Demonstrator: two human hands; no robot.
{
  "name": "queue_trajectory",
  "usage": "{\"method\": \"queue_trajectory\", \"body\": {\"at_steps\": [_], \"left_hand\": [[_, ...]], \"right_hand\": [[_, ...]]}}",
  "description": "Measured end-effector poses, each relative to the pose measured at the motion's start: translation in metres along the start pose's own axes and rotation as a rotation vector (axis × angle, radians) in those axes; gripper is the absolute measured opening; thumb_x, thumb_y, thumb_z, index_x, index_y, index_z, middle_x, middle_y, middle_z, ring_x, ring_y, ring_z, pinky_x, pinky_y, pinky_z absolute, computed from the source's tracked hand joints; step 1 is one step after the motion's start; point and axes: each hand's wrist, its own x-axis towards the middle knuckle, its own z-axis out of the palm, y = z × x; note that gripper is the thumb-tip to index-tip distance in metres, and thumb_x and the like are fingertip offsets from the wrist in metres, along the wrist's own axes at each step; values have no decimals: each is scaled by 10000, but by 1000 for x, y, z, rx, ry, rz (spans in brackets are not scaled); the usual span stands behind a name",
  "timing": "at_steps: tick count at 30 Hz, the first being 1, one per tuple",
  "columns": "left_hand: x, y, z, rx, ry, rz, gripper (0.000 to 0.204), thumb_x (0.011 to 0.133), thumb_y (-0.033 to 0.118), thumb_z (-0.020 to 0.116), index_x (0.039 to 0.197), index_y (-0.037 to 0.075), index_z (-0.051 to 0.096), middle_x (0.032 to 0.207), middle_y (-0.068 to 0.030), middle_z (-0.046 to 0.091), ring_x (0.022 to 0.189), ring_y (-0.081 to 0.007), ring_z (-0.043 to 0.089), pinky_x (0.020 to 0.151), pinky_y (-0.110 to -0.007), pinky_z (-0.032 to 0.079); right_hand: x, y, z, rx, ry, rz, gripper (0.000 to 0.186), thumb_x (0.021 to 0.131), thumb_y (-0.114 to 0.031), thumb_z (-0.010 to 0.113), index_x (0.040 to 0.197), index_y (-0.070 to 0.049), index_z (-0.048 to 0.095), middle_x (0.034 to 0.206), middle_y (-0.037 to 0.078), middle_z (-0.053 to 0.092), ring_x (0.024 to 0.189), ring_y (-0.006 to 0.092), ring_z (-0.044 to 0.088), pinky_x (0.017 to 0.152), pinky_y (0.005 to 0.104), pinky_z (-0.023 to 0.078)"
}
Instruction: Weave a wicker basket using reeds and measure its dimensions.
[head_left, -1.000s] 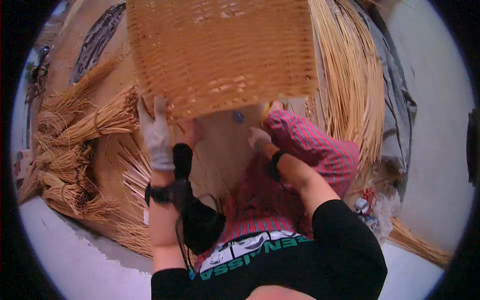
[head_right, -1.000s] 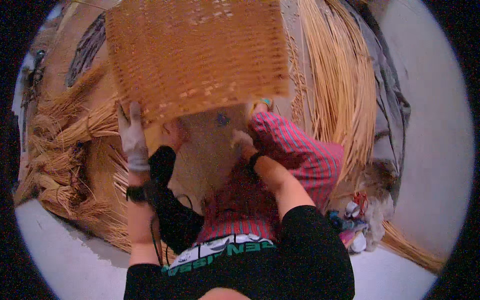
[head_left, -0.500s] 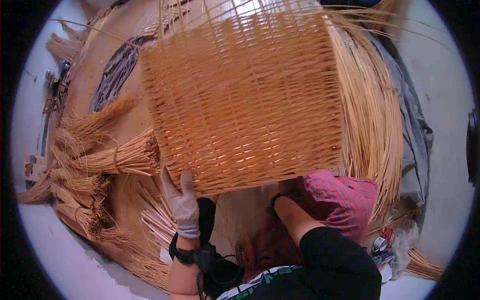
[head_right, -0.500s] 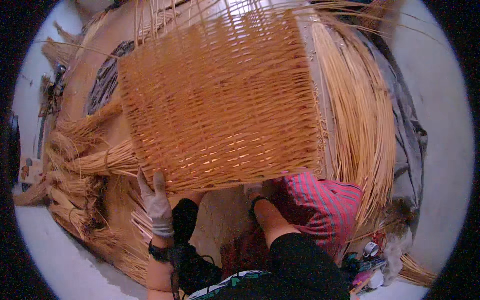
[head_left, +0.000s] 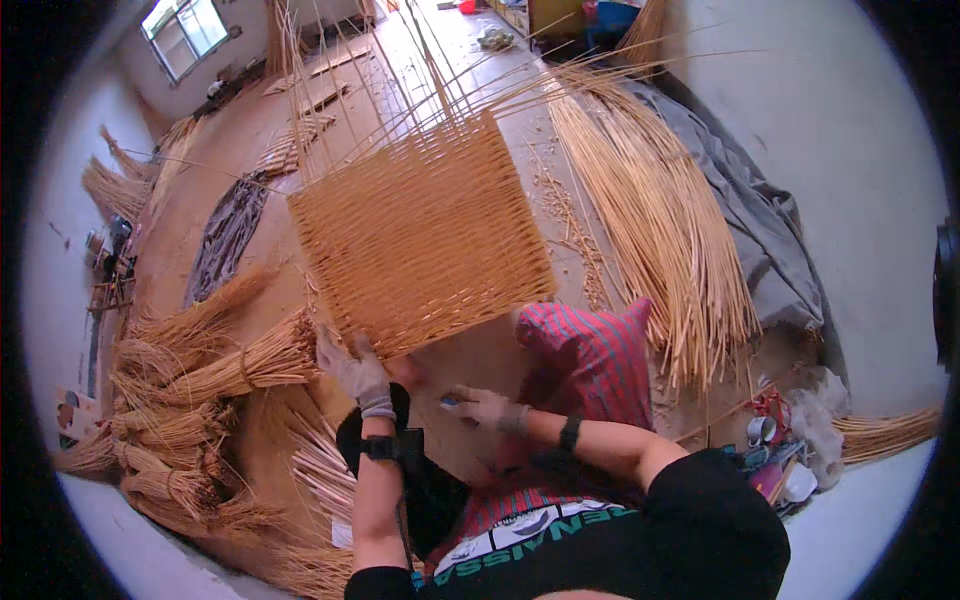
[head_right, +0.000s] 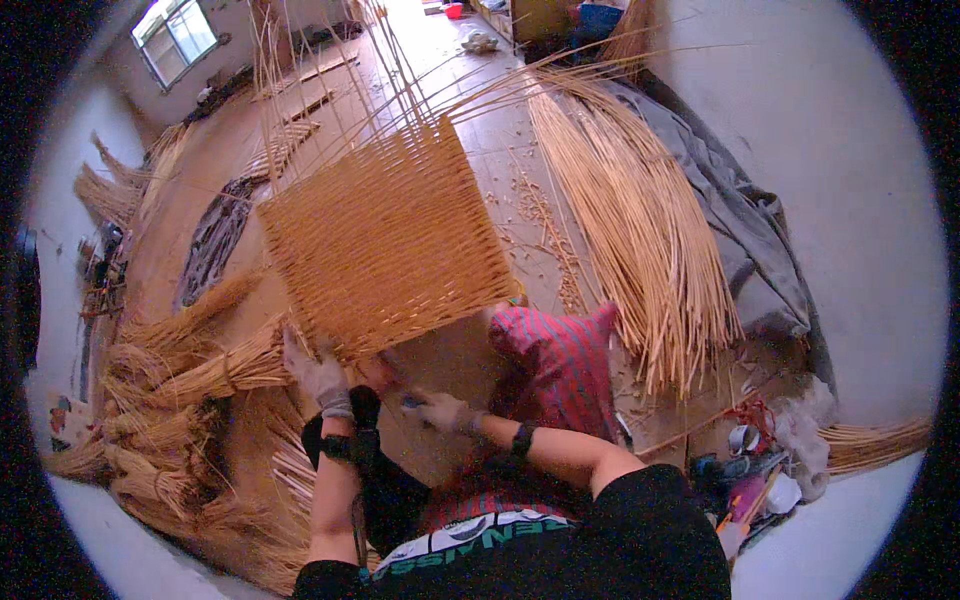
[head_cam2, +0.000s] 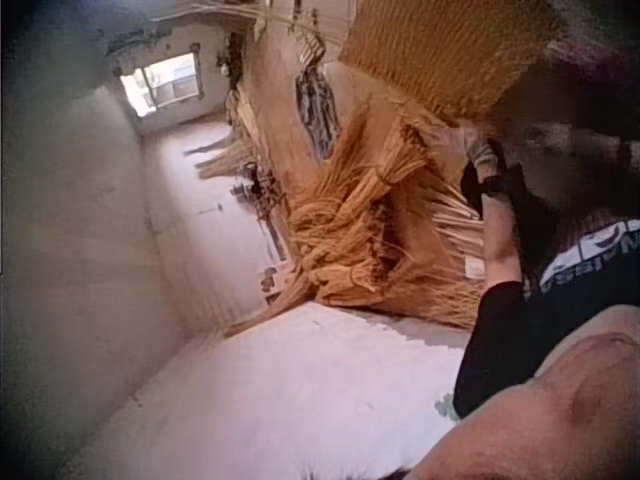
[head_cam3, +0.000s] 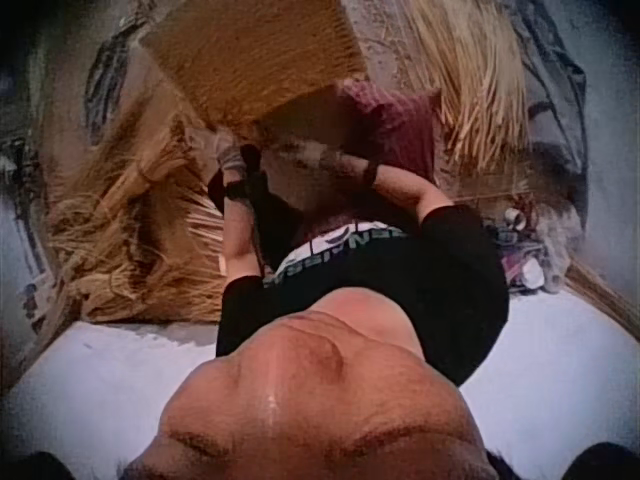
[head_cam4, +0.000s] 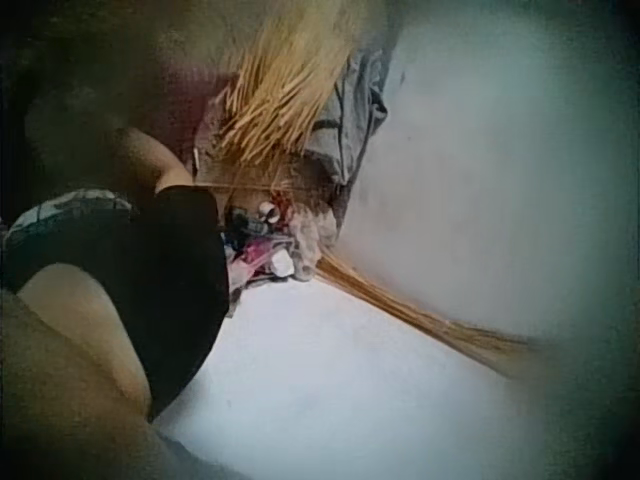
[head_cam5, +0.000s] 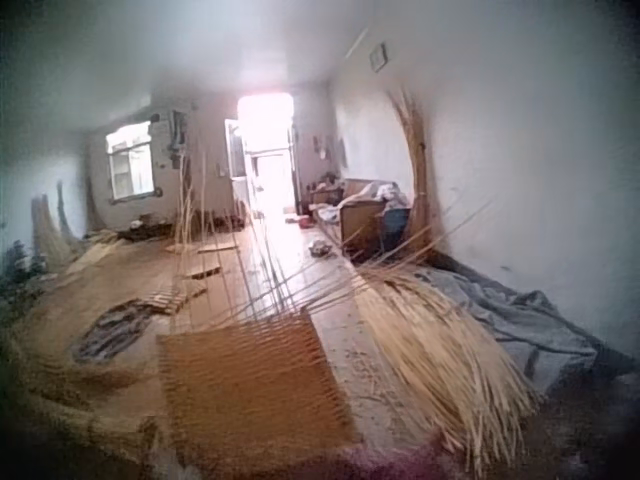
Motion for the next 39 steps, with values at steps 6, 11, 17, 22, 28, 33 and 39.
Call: {"method": "queue_trajectory", "body": {"at_steps": [6, 11, 17, 22, 28, 33, 39], "left_hand": [[-71, 107, -78, -955, -917, 94, 475, 958, 98, 607, 1415, 42, 489, 1331, -135, 571, 1222, -259, 562, 1051, -350, 445], [-103, 153, -121, -511, -1190, 567, 605, 945, 261, 623, 1494, 127, 407, 1298, -188, 605, 1157, -324, 624, 1012, -393, 480], [-133, 160, -130, -840, -1241, 350, 560, 1020, 433, 486, 1461, 90, 448, 1085, -201, 670, 997, -319, 657, 881, -401, 514], [-154, 103, -72, -504, -1258, 239, 323, 1027, 321, 516, 1117, 48, 663, 912, -108, 690, 892, -244, 658, 795, -360, 523], [-109, 131, -36, -891, -1036, -507, 318, 1048, 314, 497, 950, 58, 658, 784, -35, 661, 702, -159, 630, 626, -296, 501], [-50, 153, -3, -1132, -901, -698, 361, 1036, 403, 518, 884, 94, 627, 696, -33, 630, 571, -149, 588, 501, -285, 464], [-22, 132, 29, -1059, -791, -688, 364, 1023, 421, 531, 932, 83, 628, 689, -47, 631, 542, -176, 594, 478, -301, 471]], "right_hand": [[-138, -24, -11, -180, 146, -543, 523, 950, -338, 641, 1392, -78, 535, 1328, 139, 612, 1264, 244, 555, 1060, 360, 432], [-155, 4, -29, -228, 274, -646, 472, 931, -232, 648, 1297, 46, 540, 1258, 203, 623, 1206, 319, 577, 1037, 393, 447], [-201, 1, -54, 27, 220, -512, 130, 865, -84, 722, 941, -51, 622, 932, 15, 620, 906, 124, 588, 804, 298, 489], [-250, 0, -166, 370, 492, -673, 158, 921, -59, 673, 1055, -83, 594, 780, -3, 580, 619, 104, 538, 547, 251, 434], [-174, 282, -323, -587, 956, 61, 461, 871, -393, 699, 1205, -82, 635, 928, 107, 723, 806, 289, 701, 764, 399, 562], [-175, 450, -329, -485, 852, 847, 871, 666, -508, 799, 1385, -110, 513, 1265, 176, 656, 1133, 324, 655, 933, 429, 552], [-180, 336, -235, -466, 904, 788, 835, 725, -374, 814, 1429, -110, 451, 1353, 164, 599, 1271, 351, 564, 1036, 452, 488]]}}
